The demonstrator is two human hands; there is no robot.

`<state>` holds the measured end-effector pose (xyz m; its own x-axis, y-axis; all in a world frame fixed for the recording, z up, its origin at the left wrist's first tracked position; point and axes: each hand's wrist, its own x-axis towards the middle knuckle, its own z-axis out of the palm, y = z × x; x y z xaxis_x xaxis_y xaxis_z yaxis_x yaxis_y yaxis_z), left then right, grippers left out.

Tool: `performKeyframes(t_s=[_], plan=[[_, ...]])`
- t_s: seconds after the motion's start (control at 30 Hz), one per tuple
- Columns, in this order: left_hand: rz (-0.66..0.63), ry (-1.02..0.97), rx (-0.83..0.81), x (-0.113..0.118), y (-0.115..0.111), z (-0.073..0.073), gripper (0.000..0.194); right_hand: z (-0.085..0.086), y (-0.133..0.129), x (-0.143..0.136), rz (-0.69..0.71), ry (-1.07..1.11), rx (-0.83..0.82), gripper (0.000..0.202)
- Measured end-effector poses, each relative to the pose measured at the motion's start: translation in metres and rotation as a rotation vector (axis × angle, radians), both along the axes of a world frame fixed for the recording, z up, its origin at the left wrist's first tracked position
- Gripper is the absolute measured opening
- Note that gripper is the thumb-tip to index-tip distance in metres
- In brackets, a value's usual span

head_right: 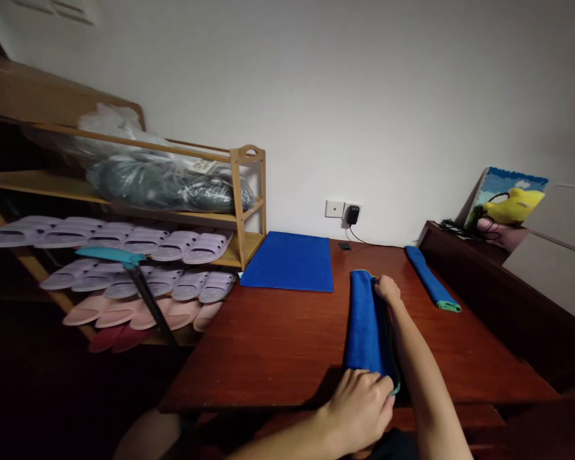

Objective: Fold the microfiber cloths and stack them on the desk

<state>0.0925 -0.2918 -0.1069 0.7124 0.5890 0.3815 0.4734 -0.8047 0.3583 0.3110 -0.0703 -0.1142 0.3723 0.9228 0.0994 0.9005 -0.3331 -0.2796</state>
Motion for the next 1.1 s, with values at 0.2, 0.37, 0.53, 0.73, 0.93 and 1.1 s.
performKeyframes(t_s=[0.2,0.37,0.53,0.73,0.93,1.1], plan=[[-0.034,-0.173,0.009,-0.024,0.007,0.005,0.009,0.022,-0.005,-0.012,-0.016,-0.016,0.231,0.024],[0.079,-0.370,-0.138,-0.060,0.002,0.011,0.007,0.058,0.018,-0.031,0.031,0.098,0.261,0.016],[0.194,-0.476,-0.286,-0.094,-0.007,0.011,0.009,0.085,0.050,-0.089,0.083,0.163,0.253,0.023],[0.468,-0.386,-0.235,-0.126,-0.014,-0.020,0.011,0.045,0.063,-0.181,0.123,0.139,0.145,0.027],[0.419,-0.286,-0.105,-0.162,-0.018,-0.003,0.025,0.022,0.053,-0.192,0.165,0.064,0.071,0.034],[0.288,-0.083,0.005,-0.161,0.027,0.045,0.013,0.030,0.014,-0.113,0.063,-0.080,0.005,0.029]])
